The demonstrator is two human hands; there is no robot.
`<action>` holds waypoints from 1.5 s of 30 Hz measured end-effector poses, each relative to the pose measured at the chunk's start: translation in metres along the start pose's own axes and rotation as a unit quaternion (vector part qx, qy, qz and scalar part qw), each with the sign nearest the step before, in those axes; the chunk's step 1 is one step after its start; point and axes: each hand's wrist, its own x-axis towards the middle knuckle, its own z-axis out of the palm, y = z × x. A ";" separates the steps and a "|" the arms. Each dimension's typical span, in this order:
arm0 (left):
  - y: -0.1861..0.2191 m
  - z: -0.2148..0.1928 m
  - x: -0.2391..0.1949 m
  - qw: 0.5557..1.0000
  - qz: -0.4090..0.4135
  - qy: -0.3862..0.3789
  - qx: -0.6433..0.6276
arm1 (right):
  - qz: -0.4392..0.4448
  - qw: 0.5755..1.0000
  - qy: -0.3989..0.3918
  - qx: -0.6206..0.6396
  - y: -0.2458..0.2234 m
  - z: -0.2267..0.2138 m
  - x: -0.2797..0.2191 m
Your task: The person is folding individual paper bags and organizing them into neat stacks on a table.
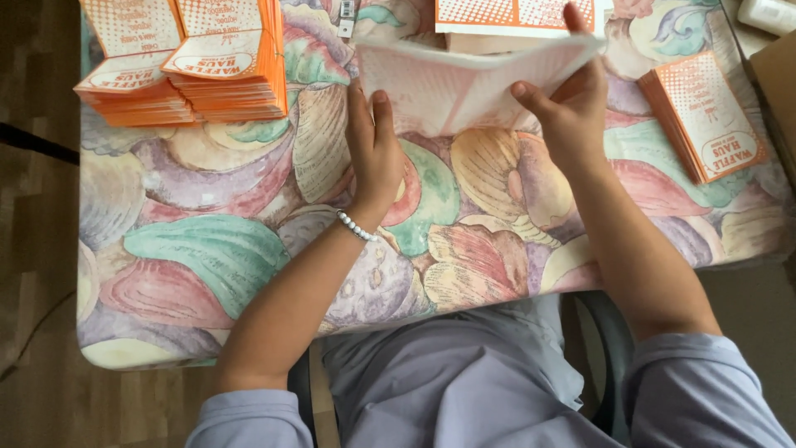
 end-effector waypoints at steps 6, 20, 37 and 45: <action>0.010 0.003 -0.001 0.998 0.053 0.043 -0.015 | 0.035 0.997 0.041 -0.061 -0.004 0.002 0.002; 0.000 0.003 0.000 0.999 -0.009 0.008 -0.042 | 0.105 0.993 0.021 -0.050 0.000 0.002 0.000; 0.011 0.002 0.000 0.999 -0.007 -0.008 -0.043 | 0.108 0.993 0.029 -0.028 0.003 0.008 -0.001; 0.004 0.001 0.001 1.000 -0.002 0.009 -0.014 | 0.129 0.990 0.033 -0.036 0.009 0.004 -0.002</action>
